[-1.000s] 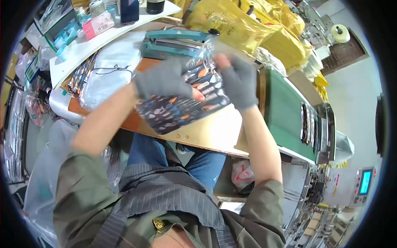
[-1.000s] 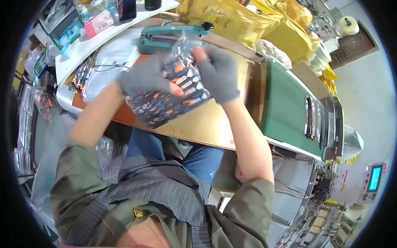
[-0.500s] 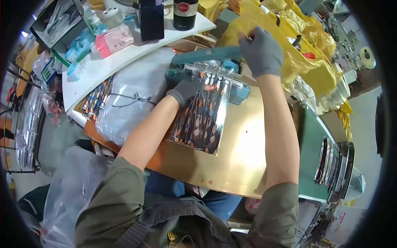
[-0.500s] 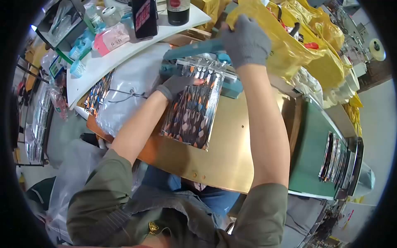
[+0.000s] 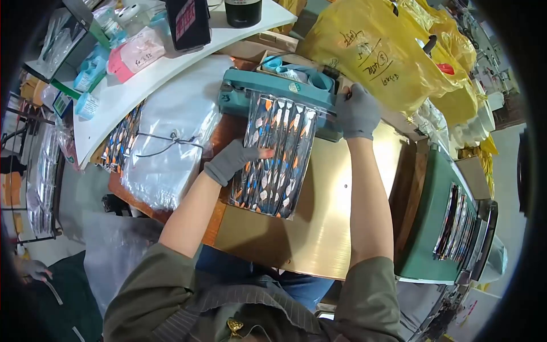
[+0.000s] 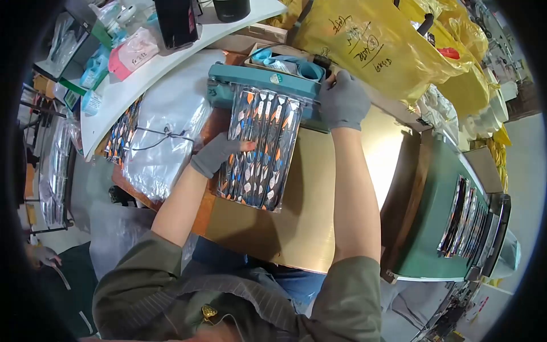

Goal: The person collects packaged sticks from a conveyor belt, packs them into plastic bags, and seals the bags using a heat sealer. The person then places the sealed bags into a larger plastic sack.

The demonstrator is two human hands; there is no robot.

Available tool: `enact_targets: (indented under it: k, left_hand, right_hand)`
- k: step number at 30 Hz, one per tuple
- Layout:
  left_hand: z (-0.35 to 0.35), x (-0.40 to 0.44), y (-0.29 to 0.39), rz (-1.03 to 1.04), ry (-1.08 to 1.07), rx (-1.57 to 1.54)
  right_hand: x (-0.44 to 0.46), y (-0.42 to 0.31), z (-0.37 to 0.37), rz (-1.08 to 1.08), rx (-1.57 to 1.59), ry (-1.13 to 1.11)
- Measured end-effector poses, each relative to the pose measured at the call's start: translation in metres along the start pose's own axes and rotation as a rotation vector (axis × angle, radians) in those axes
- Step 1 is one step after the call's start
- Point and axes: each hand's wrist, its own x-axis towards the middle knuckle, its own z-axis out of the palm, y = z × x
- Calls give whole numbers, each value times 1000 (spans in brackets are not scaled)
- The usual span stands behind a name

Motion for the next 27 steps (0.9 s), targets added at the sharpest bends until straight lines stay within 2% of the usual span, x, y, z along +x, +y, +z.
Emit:
enact_targets:
  k: [3, 6, 8, 9, 10, 11, 12, 14, 16, 17, 18, 19, 20, 22, 23, 25, 27]
  left_hand:
    - [8, -7, 8, 11, -2, -74]
    - [9, -7, 12, -11, -43, -139]
    - [8, -13, 15, -41, -35, -107]
    - [2, -13, 10, -97, -13, -60]
    - [4, -23, 10, -84, -5, -60]
    - [6, -32, 10, 57, -8, 9]
    - [6, -41, 9, 194, -4, 75]
    - [-1, -65, 9, 232, 30, 93]
    - [-12, -95, 13, 486, 407, 784]
    - [-19, -110, 12, 500, 496, 602]
    - [-42, -129, 24, 437, 500, 718]
    - [-62, -146, 31, 471, 579, 859]
    - [-74, -166, 41, 323, 686, 1083]
    - [-117, -180, 12, 250, 670, 1459]
    - [-138, -179, 0, 254, 678, 1455]
    - [-155, -180, -3, 259, 455, 1054]
    - [-137, -183, 8, 338, 431, 1043]
  right_hand:
    - [1, -5, -6, -7, 42, 30]
    - [-5, -3, -15, 39, 24, -48]
    - [-22, 6, -26, 125, 630, -84]
    - [-45, 8, -45, 195, 1061, -312]
    - [-86, 18, -38, 98, 951, -239]
    - [-130, 28, -31, -5, 842, -161]
    - [-177, 16, -56, -9, 822, -174]
    - [-268, 28, -63, -54, 610, -223]
    - [-318, 37, -88, -257, 242, -239]
    - [-335, 39, -97, -188, 319, -224]
    - [-346, 39, -105, -107, 391, -206]
    - [-349, 39, -112, -177, 290, -172]
    - [-351, 40, -113, -235, 221, -172]
    - [-349, 32, -118, -206, 172, -161]
    - [-351, 30, -119, -214, 171, -156]
    - [-351, 24, -113, -197, 145, -142]
    - [-353, 29, -111, -219, 148, -126]
